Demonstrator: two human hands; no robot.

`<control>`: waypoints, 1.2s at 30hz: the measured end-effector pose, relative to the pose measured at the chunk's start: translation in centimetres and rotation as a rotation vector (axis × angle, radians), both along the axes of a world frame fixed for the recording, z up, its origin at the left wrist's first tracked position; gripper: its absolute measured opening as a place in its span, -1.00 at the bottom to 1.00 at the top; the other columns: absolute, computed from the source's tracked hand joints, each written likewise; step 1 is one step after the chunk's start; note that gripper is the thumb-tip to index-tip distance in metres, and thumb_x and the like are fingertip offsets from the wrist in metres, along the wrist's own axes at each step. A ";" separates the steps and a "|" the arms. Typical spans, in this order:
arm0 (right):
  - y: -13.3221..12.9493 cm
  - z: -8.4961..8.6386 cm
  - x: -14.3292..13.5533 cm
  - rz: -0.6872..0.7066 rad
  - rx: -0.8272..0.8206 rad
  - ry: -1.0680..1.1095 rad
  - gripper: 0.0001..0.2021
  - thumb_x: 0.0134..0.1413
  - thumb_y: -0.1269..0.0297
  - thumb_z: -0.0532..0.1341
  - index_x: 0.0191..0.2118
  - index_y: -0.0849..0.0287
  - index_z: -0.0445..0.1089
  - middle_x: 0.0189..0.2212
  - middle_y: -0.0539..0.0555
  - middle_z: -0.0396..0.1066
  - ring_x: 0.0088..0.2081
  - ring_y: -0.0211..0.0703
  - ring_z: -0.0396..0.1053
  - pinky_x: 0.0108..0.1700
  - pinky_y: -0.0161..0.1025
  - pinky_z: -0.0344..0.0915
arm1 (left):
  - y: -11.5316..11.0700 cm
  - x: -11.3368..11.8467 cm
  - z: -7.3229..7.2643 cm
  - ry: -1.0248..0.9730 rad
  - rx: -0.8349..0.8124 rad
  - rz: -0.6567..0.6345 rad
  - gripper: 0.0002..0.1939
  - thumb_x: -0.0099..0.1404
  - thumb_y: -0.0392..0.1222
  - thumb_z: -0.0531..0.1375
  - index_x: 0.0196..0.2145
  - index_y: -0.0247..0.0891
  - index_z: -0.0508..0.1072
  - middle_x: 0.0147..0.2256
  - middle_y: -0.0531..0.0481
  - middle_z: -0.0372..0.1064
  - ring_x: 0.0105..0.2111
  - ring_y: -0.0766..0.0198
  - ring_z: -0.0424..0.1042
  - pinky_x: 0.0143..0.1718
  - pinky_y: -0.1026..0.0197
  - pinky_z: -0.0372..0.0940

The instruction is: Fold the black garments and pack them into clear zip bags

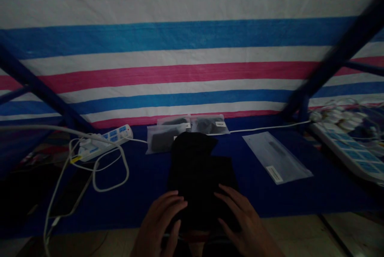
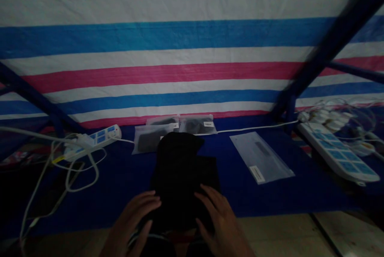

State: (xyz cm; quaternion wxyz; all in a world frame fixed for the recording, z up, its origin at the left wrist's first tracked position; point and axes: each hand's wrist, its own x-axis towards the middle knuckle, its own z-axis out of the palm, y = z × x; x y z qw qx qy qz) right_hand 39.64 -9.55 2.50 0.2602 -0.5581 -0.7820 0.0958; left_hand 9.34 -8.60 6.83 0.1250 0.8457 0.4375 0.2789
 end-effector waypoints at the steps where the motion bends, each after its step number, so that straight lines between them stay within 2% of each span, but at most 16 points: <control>1: -0.5 -1.0 0.2 0.024 -0.014 -0.048 -0.39 0.18 0.37 0.23 0.36 -0.01 0.33 0.40 0.18 0.25 0.35 0.14 0.31 0.25 0.10 0.44 | 0.6 0.0 -1.2 0.078 0.002 -0.024 -0.47 0.49 -0.27 0.11 0.34 0.06 0.32 0.29 -0.03 0.37 0.26 0.07 0.39 0.19 0.03 0.44; 4: -1.5 -2.2 0.9 0.143 -0.062 -0.156 -0.07 0.01 0.30 0.33 0.51 0.02 0.06 0.52 0.20 -0.05 0.47 0.30 0.05 0.35 0.26 0.29 | 1.2 -0.2 -4.3 0.326 0.013 -0.086 -0.24 0.42 -0.17 0.22 0.48 0.00 0.08 0.45 -0.10 0.08 0.39 -0.11 0.21 0.26 -0.15 0.38; 7: -1.4 -2.3 1.4 0.173 -0.067 -0.226 0.05 -0.04 0.41 0.30 0.56 -0.01 -0.13 0.54 0.14 -0.18 0.50 0.25 -0.04 0.41 0.24 0.19 | 0.9 -0.6 -5.8 0.426 0.033 -0.102 -0.13 0.38 -0.22 0.24 0.52 -0.03 -0.04 0.50 -0.13 -0.07 0.43 -0.14 0.13 0.29 -0.19 0.34; 10: -1.0 -2.8 1.8 0.145 -0.005 -0.290 0.05 -0.03 0.65 0.13 0.56 -0.11 -0.17 0.54 0.06 -0.16 0.49 0.07 0.00 0.43 0.10 0.21 | 0.7 -1.1 -6.3 0.436 0.045 -0.092 -0.06 0.29 -0.44 0.14 0.52 0.01 -0.06 0.51 -0.05 -0.11 0.45 -0.04 0.09 0.32 -0.14 0.31; 12: -0.9 -3.3 2.2 0.141 0.026 -0.315 0.07 -0.07 0.74 0.04 0.55 -0.11 -0.18 0.54 0.05 -0.13 0.49 -0.01 0.02 0.42 0.04 0.23 | 0.7 -1.3 -6.7 0.419 0.054 -0.093 -0.01 0.22 -0.51 0.10 0.51 0.02 -0.05 0.51 -0.02 -0.12 0.46 0.00 0.08 0.34 -0.13 0.30; 18: -0.9 -4.0 3.9 0.199 0.016 -0.270 0.10 -0.16 0.77 0.02 0.54 -0.07 -0.10 0.52 0.04 -0.06 0.49 -0.04 -0.01 0.43 0.00 0.20 | 1.1 -2.6 -8.1 0.336 0.095 -0.148 -0.08 0.19 -0.44 0.08 0.48 -0.05 0.09 0.49 -0.05 -0.04 0.43 0.00 0.14 0.32 -0.13 0.31; 22: -0.7 -3.8 5.2 0.259 0.006 -0.187 -0.03 -0.18 0.66 0.12 0.46 0.07 0.16 0.49 0.11 0.05 0.47 0.07 0.07 0.39 0.03 0.28 | 1.8 -3.6 -8.2 0.236 0.104 -0.197 -0.23 0.29 -0.35 0.09 0.44 -0.08 0.20 0.42 -0.06 0.18 0.36 0.08 0.27 0.30 -0.02 0.33; 26: 0.2 -3.2 5.9 0.291 0.075 -0.094 -0.42 0.03 0.53 0.19 0.22 0.14 0.40 0.36 0.17 0.32 0.39 0.08 0.24 0.31 0.00 0.39 | 2.7 -3.8 -7.7 0.088 0.038 -0.200 -0.34 0.27 -0.37 0.13 0.31 -0.06 0.37 0.29 -0.05 0.39 0.26 0.08 0.41 0.21 -0.01 0.39; 28: 0.8 -2.9 6.0 0.294 0.116 -0.051 -0.58 0.13 0.47 0.19 0.11 0.13 0.42 0.25 0.19 0.45 0.31 0.05 0.37 0.24 -0.05 0.47 | 3.2 -3.6 -7.4 0.018 0.001 -0.187 -0.37 0.20 -0.42 0.14 0.21 -0.09 0.45 0.22 -0.08 0.47 0.19 0.04 0.46 0.16 -0.04 0.40; 31: 1.8 -2.5 5.9 0.278 0.173 0.017 -0.67 0.17 0.43 0.17 0.05 0.13 0.38 0.07 0.19 0.59 0.12 -0.01 0.56 0.08 -0.14 0.56 | 4.1 -3.1 -7.0 -0.069 -0.030 -0.152 -0.45 0.16 -0.45 0.13 0.08 -0.15 0.52 0.08 -0.14 0.56 0.03 0.00 0.53 0.03 -0.06 0.43; 34: 2.9 -2.1 5.5 0.229 0.194 0.054 -0.68 0.19 0.43 0.15 0.05 0.13 0.34 -0.09 0.15 0.65 -0.12 -0.07 0.65 -0.10 -0.20 0.58 | 5.4 -2.4 -6.4 -0.112 -0.023 -0.134 -0.59 0.24 -0.40 0.12 0.00 -0.19 0.54 -0.17 -0.12 0.60 -0.20 0.06 0.52 -0.13 0.00 0.43; 36: 3.7 -1.8 5.2 0.193 0.196 0.057 -0.73 0.21 0.43 0.14 0.02 0.12 0.36 -0.23 0.10 0.64 -0.29 -0.10 0.64 -0.26 -0.23 0.55 | 6.4 -2.0 -5.8 -0.133 -0.003 -0.118 -0.72 0.30 -0.34 0.13 -0.10 -0.21 0.56 -0.26 -0.12 0.56 -0.25 0.07 0.50 -0.18 0.02 0.42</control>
